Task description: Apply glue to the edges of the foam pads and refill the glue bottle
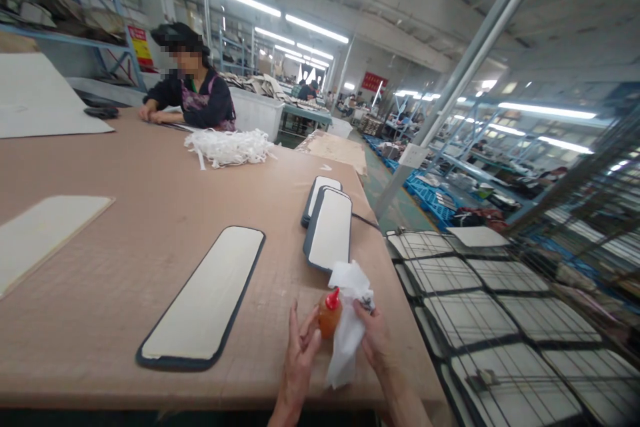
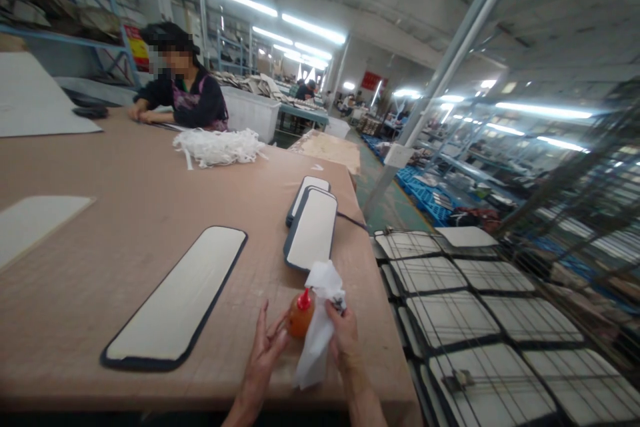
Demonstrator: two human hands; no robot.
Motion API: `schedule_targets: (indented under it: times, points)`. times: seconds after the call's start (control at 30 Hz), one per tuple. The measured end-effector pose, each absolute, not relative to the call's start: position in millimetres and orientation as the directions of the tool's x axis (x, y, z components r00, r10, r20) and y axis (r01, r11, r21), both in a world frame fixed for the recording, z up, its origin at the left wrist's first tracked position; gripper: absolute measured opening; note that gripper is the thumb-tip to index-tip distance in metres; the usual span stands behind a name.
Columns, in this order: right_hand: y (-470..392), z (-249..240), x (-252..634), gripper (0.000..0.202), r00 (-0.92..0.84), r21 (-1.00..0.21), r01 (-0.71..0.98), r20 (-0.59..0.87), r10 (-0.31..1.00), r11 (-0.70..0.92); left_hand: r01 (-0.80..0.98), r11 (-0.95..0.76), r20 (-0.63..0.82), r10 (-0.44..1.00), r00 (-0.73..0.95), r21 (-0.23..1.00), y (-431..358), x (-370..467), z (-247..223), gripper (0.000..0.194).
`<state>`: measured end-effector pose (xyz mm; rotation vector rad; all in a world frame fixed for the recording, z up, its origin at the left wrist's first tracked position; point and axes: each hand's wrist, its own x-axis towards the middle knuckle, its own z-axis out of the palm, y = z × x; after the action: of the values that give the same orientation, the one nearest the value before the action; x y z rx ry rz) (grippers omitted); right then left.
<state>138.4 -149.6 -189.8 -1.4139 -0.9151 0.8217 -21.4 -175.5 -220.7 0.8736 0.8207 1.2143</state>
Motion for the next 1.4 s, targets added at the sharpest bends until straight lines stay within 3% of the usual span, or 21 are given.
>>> schedule_targets:
  times: [0.17,0.3,0.53,0.73,0.87,0.97,1.03,1.1,1.23,1.4]
  points:
    - [-163.0,-173.0,144.3,0.049,0.547,-1.0,-0.028,-0.008,0.837,0.009,-0.224,0.07,-0.035,0.987,0.158,0.972,-181.9,-19.9,-201.9,0.072]
    - [-179.7,-159.1,130.2,0.04,0.518,-0.991,0.13,0.085,0.851,0.02,-0.089,0.009,0.003,0.991,0.131,0.996,-185.8,-12.4,-197.8,0.063]
    - [-171.0,-158.3,92.9,0.019,0.408,-0.923,0.372,0.259,0.876,0.099,-0.051,0.012,-0.005,0.993,0.12,0.999,-175.0,-17.6,-199.7,0.071]
    - [-168.7,-159.8,99.4,0.015,0.361,-0.878,0.468,0.291,0.886,0.098,-0.369,0.208,-0.172,0.977,0.127,0.906,-163.9,-25.8,-191.3,0.087]
    - [-165.9,-157.1,98.1,0.014,0.34,-0.86,0.501,0.302,0.891,0.101,-0.6,0.37,-0.318,0.927,0.197,0.709,-163.2,-32.8,-185.4,0.083]
    - [-161.3,-154.4,96.4,0.013,0.33,-0.847,0.521,0.312,0.891,0.104,-0.716,0.428,-0.364,0.896,0.255,0.551,-166.2,-37.5,-183.3,0.076]
    - [-158.6,-153.7,95.9,0.013,0.326,-0.839,0.534,0.317,0.891,0.103,-0.741,0.435,-0.367,0.891,0.269,0.513,-168.1,-39.2,-181.9,0.073]
    - [-156.7,-154.3,96.1,0.015,0.324,-0.832,0.546,0.32,0.89,0.1,-0.709,0.413,-0.335,0.906,0.258,0.572,-169.2,-39.1,-181.4,0.078]
    - [-155.1,-158.1,97.9,0.02,0.336,-0.822,0.562,0.33,0.882,0.093,-0.496,0.298,-0.211,0.951,0.224,0.816,-171.8,-32.0,-191.3,0.098]
    - [-155.0,-160.7,100.0,0.023,0.353,-0.825,0.558,0.333,0.874,0.089,-0.369,0.14,-0.057,0.972,0.228,0.919,-177.2,-27.4,-199.5,0.088]
